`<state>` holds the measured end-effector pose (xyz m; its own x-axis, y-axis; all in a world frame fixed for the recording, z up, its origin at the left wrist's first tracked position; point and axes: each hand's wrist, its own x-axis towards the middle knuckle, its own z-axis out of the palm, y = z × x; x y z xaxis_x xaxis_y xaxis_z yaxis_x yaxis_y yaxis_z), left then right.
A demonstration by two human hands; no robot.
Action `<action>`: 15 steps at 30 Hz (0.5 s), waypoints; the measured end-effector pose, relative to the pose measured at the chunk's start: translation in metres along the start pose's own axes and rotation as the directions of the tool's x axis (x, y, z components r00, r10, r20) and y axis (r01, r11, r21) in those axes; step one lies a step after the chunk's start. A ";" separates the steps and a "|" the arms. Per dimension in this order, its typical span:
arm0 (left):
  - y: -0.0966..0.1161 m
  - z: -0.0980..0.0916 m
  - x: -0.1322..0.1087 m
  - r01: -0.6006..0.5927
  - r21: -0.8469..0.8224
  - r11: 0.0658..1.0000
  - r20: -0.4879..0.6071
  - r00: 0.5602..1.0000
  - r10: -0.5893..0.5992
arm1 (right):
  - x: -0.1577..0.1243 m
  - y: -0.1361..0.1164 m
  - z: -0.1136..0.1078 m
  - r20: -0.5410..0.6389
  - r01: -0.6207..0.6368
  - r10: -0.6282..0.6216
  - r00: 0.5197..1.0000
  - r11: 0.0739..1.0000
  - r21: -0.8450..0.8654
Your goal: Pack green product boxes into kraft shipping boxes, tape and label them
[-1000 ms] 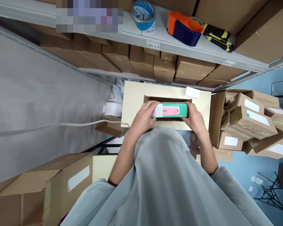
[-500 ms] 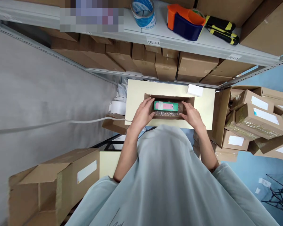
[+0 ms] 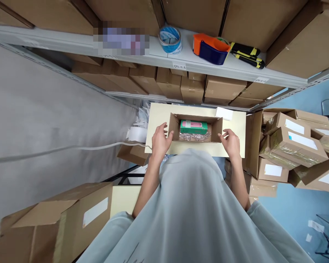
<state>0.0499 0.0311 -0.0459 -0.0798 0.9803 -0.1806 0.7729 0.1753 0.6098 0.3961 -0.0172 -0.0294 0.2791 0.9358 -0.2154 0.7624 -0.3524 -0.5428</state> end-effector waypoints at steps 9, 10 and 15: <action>0.013 0.010 0.000 0.158 -0.002 0.987 -0.030 0.987 -0.158 | 0.003 0.003 0.012 0.041 -0.031 0.031 0.999 1.000 -0.005; 0.015 0.010 -0.003 0.172 0.002 0.985 -0.041 0.984 -0.172 | 0.003 0.003 0.012 0.045 -0.017 0.017 0.999 1.000 -0.005; 0.016 -0.001 -0.030 0.261 0.020 0.965 -0.108 0.960 -0.258 | -0.002 0.001 0.007 0.063 0.097 -0.098 0.993 0.995 0.025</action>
<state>0.0638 0.0049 -0.0303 -0.3438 0.9058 -0.2475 0.7376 0.4236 0.5258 0.3917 -0.0199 -0.0353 0.1657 0.9632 -0.2115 0.7713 -0.2602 -0.5809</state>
